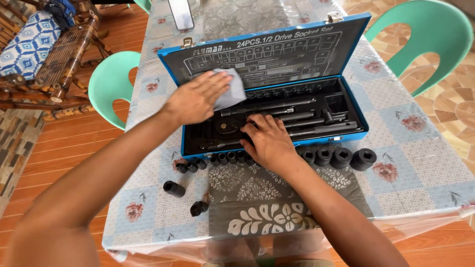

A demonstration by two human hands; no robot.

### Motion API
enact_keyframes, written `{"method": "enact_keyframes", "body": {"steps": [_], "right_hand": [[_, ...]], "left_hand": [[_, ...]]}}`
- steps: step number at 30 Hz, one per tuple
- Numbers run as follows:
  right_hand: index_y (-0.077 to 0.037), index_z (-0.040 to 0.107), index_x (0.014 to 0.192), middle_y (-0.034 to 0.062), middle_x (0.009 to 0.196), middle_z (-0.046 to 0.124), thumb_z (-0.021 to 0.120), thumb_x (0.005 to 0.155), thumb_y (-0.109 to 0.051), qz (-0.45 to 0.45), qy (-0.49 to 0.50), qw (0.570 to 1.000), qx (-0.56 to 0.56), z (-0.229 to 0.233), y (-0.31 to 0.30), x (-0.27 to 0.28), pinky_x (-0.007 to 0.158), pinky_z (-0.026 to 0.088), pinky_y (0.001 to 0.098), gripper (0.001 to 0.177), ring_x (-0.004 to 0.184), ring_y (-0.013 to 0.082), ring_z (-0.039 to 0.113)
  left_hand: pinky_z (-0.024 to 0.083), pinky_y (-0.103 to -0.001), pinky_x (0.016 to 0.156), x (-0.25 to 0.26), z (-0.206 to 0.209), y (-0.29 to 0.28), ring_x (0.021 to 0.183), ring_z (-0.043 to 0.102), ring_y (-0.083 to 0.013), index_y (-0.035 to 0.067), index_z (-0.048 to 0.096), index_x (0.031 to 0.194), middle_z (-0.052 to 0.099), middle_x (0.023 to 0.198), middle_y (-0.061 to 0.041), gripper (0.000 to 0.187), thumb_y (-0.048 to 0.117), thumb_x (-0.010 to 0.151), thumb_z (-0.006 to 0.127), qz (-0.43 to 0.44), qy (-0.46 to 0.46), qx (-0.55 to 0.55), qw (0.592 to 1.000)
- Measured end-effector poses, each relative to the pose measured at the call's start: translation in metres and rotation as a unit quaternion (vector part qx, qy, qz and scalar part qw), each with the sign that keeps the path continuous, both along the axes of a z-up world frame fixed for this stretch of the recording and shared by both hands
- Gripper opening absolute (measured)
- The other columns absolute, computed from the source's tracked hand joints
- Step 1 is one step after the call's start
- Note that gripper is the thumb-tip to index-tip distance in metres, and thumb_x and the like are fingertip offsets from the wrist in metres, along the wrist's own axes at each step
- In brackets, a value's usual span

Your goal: The person wipes the inside of a blue socket set case and then cleans multiple black socket pieces one by one with a gray cloth. The cleaned sockets are placed on the table in front of the case.

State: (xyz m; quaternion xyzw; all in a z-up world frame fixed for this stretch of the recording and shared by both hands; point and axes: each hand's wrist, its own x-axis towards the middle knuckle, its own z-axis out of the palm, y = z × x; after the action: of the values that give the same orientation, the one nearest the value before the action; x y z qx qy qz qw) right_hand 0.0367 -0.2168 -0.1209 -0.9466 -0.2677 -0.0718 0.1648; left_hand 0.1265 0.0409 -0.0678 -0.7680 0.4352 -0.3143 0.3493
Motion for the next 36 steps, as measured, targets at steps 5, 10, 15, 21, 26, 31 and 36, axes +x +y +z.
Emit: {"method": "enact_keyframes", "body": {"steps": [5,10,15,21,26,31,36], "right_hand": [[-0.015,0.067,0.122,0.0069,0.133,0.053,0.062,0.098,-0.036,0.009,-0.008,1.0,0.007,0.003,-0.002,-0.003,0.108,0.039,0.0507,0.032,0.128,0.0332,0.051],[-0.013,0.067,0.122,0.01,0.132,0.054,0.063,0.098,-0.035,0.016,-0.021,1.0,0.012,-0.003,-0.002,-0.002,0.106,0.039,0.052,0.033,0.127,0.0353,0.051],[-0.014,0.066,0.121,0.0093,0.13,0.054,0.062,0.098,-0.035,0.01,-0.04,0.999,-0.007,-0.007,-0.001,-0.001,0.106,0.04,0.0501,0.032,0.124,0.0334,0.051],[-0.012,0.066,0.125,0.0108,0.135,0.053,0.06,0.098,-0.04,0.022,-0.084,0.996,0.029,-0.023,-0.002,0.005,0.098,0.044,0.0563,0.039,0.121,0.0374,0.051],[-0.012,0.066,0.126,0.0101,0.138,0.052,0.057,0.099,-0.041,0.02,-0.076,0.997,0.024,-0.025,0.0,0.006,0.102,0.042,0.0571,0.04,0.124,0.0374,0.049],[-0.011,0.064,0.125,0.0119,0.143,0.049,0.055,0.1,-0.041,0.012,-0.043,0.999,0.007,-0.021,0.001,0.004,0.105,0.039,0.059,0.04,0.127,0.0393,0.047],[-0.011,0.066,0.116,0.0085,0.128,0.052,0.064,0.096,-0.036,0.016,-0.076,0.997,0.027,-0.016,0.001,0.0,0.103,0.042,0.0506,0.032,0.119,0.0334,0.052]], "left_hand": [[0.014,-0.037,0.134,0.052,-0.02,-0.057,0.158,0.025,-0.0206,0.005,0.047,0.152,0.036,0.167,-0.007,0.052,0.023,0.103,0.044,-0.088,0.01,-0.037,0.995],[0.014,-0.036,0.135,0.072,-0.014,-0.123,0.157,0.025,-0.02,0.004,0.05,0.15,0.041,0.164,-0.006,0.045,0.017,0.109,0.038,-0.142,0.016,-0.043,0.989],[0.002,-0.041,0.137,0.083,-0.013,-0.197,0.16,0.006,-0.0229,0.01,0.034,0.162,0.02,0.172,-0.003,0.049,0.02,0.114,0.029,-0.059,-0.022,0.025,0.998],[-0.008,-0.044,0.128,0.091,0.0,-0.201,0.158,-0.008,-0.024,0.011,0.012,0.166,-0.003,0.173,-0.006,0.064,0.03,0.108,0.032,-0.041,-0.164,0.133,0.977],[0.0,-0.042,0.131,0.049,0.051,-0.105,0.159,0.001,-0.0256,0.007,0.016,0.166,0.007,0.173,-0.012,0.068,0.017,0.104,0.042,0.003,-0.197,0.129,0.972],[-0.003,-0.039,0.13,0.009,0.067,0.0,0.159,0.0,-0.0203,0.012,0.01,0.168,0.007,0.174,-0.005,0.064,0.015,0.106,0.025,0.09,-0.243,0.157,0.953],[0.044,-0.034,0.092,0.016,0.03,0.068,0.111,0.055,-0.0181,0.018,0.072,0.134,0.063,0.141,0.001,0.039,0.01,0.099,0.057,-0.073,-0.247,-0.019,0.966]]}}
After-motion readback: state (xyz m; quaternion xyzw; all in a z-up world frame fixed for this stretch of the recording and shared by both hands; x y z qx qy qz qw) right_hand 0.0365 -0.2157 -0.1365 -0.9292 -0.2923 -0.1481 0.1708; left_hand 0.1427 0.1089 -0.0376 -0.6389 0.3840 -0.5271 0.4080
